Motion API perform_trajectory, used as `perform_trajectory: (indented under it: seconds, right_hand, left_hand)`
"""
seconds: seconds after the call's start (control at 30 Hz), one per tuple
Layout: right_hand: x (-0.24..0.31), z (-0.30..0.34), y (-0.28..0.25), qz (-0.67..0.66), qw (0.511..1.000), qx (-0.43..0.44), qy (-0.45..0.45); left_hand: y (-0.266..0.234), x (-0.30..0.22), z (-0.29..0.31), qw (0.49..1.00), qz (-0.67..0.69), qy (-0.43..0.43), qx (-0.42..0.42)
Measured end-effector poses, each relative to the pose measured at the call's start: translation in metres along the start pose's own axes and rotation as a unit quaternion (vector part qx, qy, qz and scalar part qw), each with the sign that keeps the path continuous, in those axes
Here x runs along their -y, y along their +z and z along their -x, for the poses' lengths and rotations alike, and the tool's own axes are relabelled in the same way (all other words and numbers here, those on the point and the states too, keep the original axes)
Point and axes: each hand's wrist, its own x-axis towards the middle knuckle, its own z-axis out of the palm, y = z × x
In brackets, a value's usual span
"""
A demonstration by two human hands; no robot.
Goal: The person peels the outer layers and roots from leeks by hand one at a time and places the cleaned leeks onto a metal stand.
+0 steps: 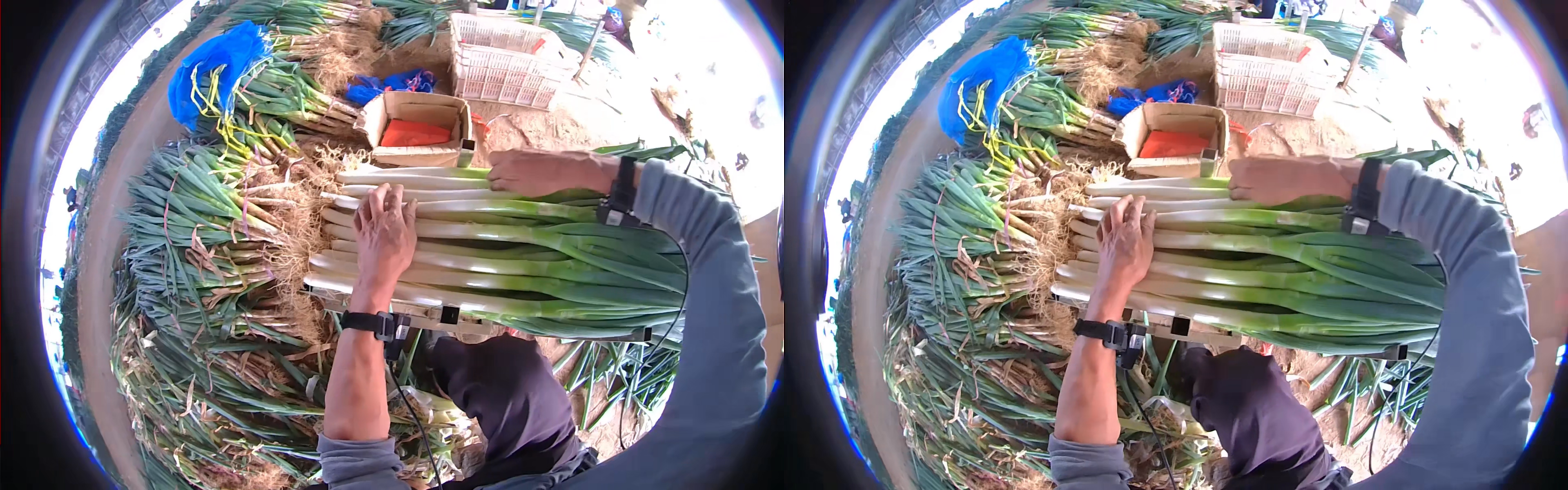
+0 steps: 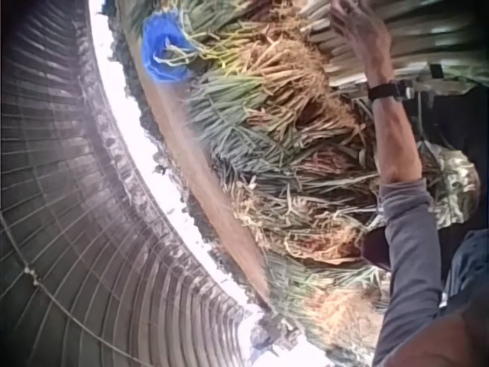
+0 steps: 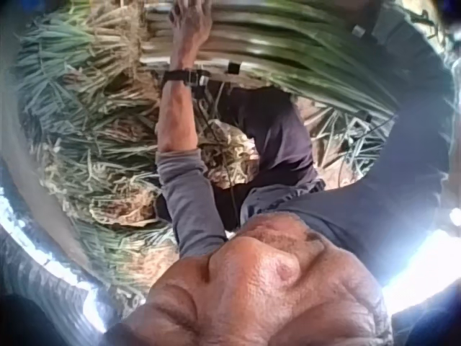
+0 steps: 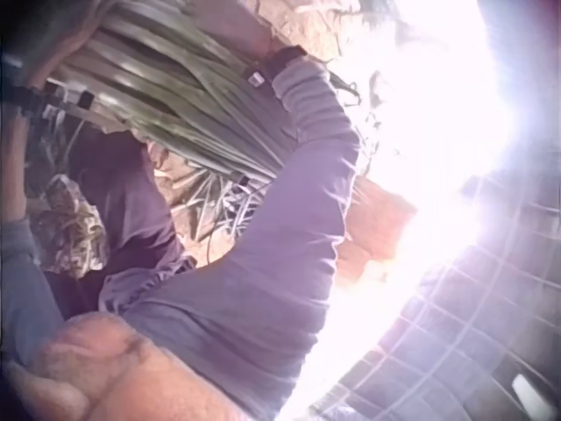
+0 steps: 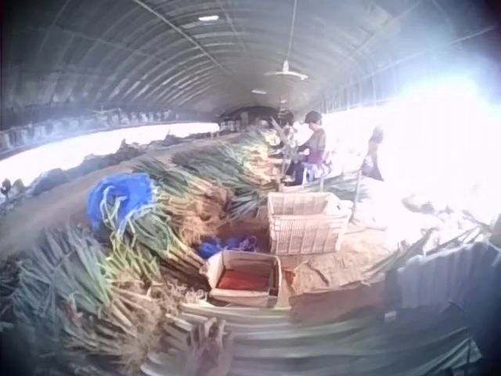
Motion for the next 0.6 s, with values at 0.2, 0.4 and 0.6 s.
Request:
perform_trajectory:
  seconds: [0.2, 0.4, 0.6]
  right_hand:
    - [0.037, -0.001, -0.016, -0.007, 0.995, -0.008, 0.095]
    - [0.032, 0.014, -0.005, 0.002, 0.983, -0.024, 0.18]
    - [0.049, -0.003, -0.022, 0.066, 0.988, 0.037, 0.138]
  left_hand:
    - [0.004, 0.011, 0.016, 1.0, -0.016, -0.011, 0.021]
    - [0.001, 0.006, 0.009, 0.999, 0.015, -0.014, 0.042]
    - [-0.019, 0.021, 0.01, 0.992, 0.034, -0.024, 0.117]
